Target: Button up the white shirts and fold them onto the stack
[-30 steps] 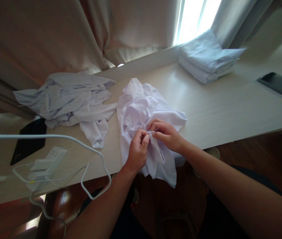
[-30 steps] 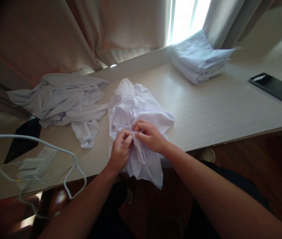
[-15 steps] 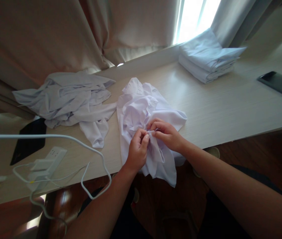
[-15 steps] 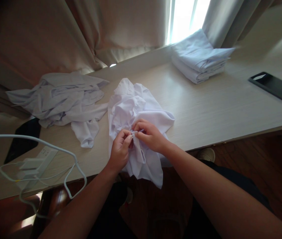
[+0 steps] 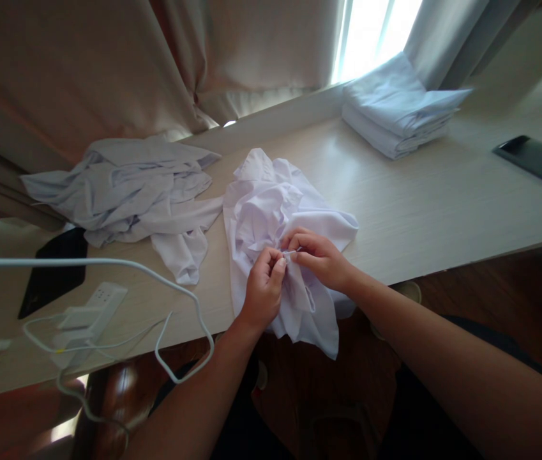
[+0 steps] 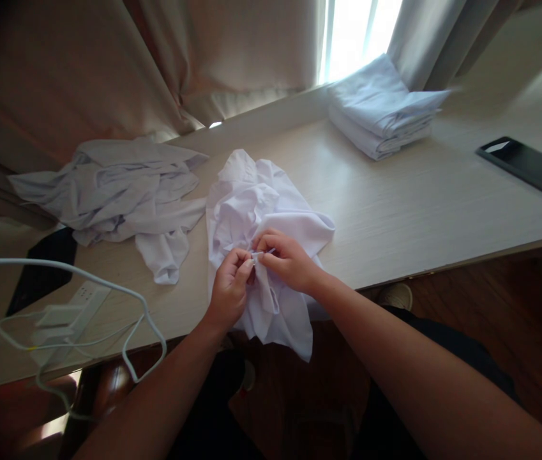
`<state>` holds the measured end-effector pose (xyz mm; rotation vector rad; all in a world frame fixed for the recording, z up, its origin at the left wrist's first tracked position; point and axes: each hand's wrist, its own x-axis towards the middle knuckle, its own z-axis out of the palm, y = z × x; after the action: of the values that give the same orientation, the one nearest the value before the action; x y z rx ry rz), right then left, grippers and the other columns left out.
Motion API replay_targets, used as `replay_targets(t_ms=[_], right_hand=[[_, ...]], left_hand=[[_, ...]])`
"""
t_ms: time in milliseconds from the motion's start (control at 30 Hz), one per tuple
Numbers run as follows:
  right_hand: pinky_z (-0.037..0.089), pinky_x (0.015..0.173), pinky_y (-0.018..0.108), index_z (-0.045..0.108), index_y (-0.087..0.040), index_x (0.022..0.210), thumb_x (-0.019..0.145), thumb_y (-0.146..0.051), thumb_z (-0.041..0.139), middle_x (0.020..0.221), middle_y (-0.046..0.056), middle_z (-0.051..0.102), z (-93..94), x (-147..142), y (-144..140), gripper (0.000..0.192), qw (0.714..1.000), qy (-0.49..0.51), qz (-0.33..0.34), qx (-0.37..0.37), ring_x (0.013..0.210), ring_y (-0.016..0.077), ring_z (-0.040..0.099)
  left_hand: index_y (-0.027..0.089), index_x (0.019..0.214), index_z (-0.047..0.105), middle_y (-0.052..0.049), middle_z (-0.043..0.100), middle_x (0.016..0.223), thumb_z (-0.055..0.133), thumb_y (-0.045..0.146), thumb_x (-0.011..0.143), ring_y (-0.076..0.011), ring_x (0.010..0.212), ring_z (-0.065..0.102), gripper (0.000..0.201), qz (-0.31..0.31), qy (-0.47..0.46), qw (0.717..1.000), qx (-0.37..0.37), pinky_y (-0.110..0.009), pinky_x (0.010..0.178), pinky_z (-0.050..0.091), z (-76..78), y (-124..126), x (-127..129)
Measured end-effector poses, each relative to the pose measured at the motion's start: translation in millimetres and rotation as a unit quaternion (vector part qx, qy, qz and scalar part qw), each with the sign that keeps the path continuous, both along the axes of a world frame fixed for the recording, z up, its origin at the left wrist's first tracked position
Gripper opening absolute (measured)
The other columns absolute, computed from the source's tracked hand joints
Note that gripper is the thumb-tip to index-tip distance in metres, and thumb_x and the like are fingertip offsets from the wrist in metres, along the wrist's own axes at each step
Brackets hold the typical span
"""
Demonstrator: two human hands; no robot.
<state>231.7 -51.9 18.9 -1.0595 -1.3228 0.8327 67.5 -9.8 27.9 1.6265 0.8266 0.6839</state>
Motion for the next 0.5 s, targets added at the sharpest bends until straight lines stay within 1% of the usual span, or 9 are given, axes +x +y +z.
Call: replay_targets(t_ms=[500], right_hand=[[0.044, 0.087, 0.035, 0.057, -0.020, 0.072, 0.085, -0.017, 0.057, 0.097, 0.004, 0.063, 0.8, 1.0, -1.0, 0.013, 1.000, -0.009, -0.003, -0.002, 0.094, 0.0189, 0.057]], left_hand=[[0.021, 0.085, 0.051, 0.002, 0.048, 0.074, 0.052, 0.039, 0.095, -0.0133, 0.067, 0.044, 0.020, 0.011, 0.001, 1.000, -0.001, -0.025, 0.065, 0.037, 1.4, -2.2, 0.8]])
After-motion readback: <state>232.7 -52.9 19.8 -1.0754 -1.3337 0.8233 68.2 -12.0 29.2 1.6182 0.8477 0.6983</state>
